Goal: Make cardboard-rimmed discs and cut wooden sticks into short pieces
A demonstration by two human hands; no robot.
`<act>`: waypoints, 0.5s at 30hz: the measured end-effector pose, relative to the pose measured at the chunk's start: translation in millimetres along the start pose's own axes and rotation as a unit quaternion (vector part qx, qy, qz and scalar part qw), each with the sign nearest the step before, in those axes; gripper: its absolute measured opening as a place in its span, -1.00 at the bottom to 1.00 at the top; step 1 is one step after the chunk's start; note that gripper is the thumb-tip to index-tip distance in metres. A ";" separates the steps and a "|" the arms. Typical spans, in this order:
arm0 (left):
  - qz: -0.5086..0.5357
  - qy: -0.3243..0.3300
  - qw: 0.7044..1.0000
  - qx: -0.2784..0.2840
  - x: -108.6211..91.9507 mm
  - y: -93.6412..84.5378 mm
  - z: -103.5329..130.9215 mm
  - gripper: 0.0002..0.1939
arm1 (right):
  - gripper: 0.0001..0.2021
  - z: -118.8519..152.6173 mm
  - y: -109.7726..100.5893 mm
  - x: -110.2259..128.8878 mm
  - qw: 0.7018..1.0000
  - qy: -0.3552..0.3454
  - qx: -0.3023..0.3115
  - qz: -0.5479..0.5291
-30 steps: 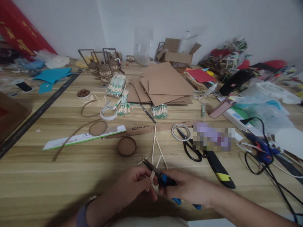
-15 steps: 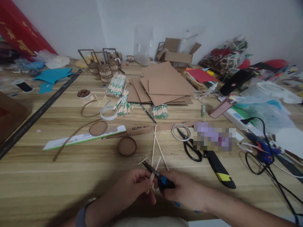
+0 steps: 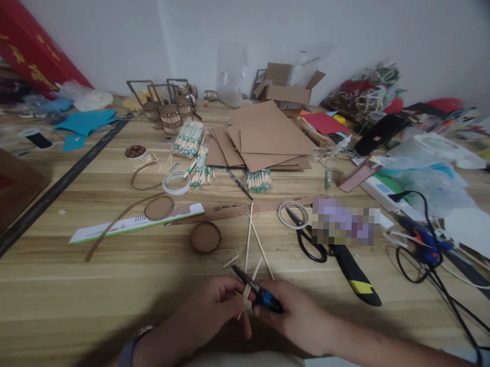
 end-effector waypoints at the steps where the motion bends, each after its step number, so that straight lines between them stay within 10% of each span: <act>1: -0.002 0.003 1.000 -0.002 0.6 -0.1 -0.7 -0.69 | -0.97 -0.2 0.2 -0.6 1.000 -0.003 0.001 0.000; 15: -0.021 0.022 1.000 0.003 -0.3 -1.5 -0.1 -0.66 | -0.82 -2.3 -12.0 5.1 0.996 -0.067 0.033 -0.042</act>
Point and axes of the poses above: each hand's wrist, its own z-axis away from the middle knuckle, its own y-axis out of the palm, x = y × z, the point moved 2 cm from there along -z, towards the middle knuckle, and after that the axes turned 13 degrees about -y, right-handed, at the moved point
